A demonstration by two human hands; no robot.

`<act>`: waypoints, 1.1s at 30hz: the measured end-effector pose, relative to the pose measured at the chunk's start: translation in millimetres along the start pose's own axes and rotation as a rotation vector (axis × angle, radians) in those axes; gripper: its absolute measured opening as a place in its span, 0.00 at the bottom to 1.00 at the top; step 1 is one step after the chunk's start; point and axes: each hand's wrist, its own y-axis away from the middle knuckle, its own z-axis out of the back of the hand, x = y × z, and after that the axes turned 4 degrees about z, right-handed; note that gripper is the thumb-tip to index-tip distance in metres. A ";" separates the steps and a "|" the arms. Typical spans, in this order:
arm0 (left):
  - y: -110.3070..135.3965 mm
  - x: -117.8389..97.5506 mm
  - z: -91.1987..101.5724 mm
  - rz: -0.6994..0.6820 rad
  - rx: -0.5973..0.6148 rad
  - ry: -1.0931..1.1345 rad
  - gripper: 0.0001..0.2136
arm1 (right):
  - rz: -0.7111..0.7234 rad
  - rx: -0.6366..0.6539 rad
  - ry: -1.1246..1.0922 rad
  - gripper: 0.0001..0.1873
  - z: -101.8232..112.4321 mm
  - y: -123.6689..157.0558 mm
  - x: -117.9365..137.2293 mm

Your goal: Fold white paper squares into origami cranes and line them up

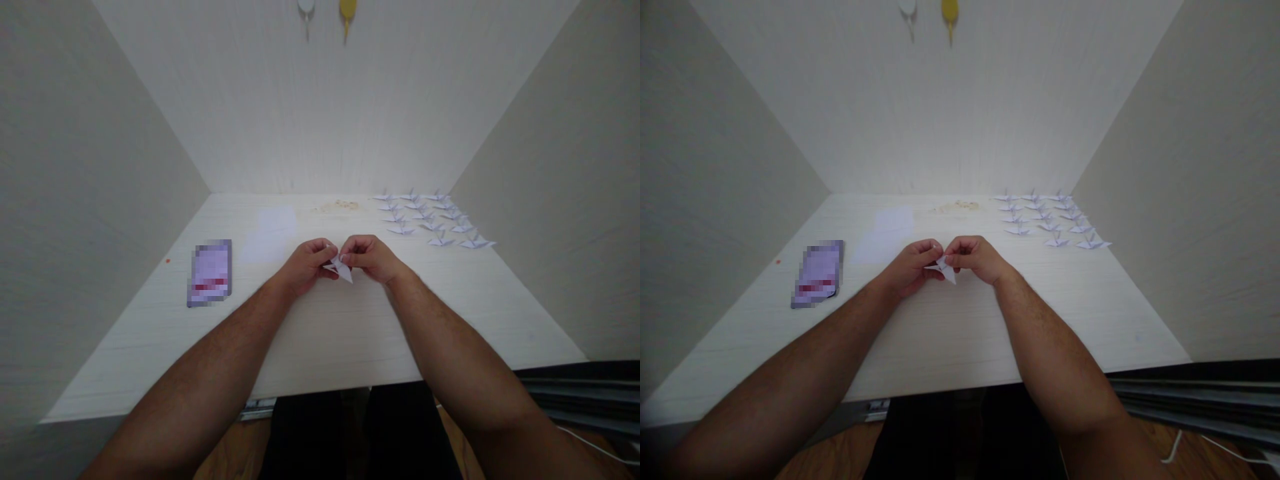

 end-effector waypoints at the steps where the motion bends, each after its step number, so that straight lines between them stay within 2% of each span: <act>1: 0.7 -0.2 0.0 0.006 0.012 -0.003 0.17 | -0.017 0.009 -0.009 0.14 -0.2 0.4 0.4; 5: 3.1 -1.1 -0.5 0.036 0.039 -0.007 0.17 | -0.061 0.064 -0.031 0.15 -0.6 0.9 0.4; 8: 1.6 -1.1 0.3 0.031 0.037 0.024 0.17 | -0.068 0.037 -0.042 0.16 -1.8 -0.5 0.3; 10: -1.5 -0.8 1.8 -0.021 -0.024 0.073 0.15 | -0.048 -0.024 -0.060 0.18 -3.1 -1.9 0.4; 14: -9.0 0.0 5.8 -0.160 -0.232 0.174 0.13 | -0.032 -0.147 0.003 0.19 -5.0 -4.2 -1.3; 18: -12.1 0.5 8.4 -0.199 -0.299 0.246 0.12 | -0.103 -0.137 0.140 0.16 -6.2 -4.0 -3.6; 26: -7.1 -3.9 11.5 -0.098 -0.120 0.415 0.05 | -0.020 -0.111 -0.117 0.15 -3.6 -2.1 -0.9; 33: -0.9 -7.8 11.8 -0.082 -0.023 0.329 0.07 | 0.014 -0.007 -0.162 0.15 0.9 1.7 0.0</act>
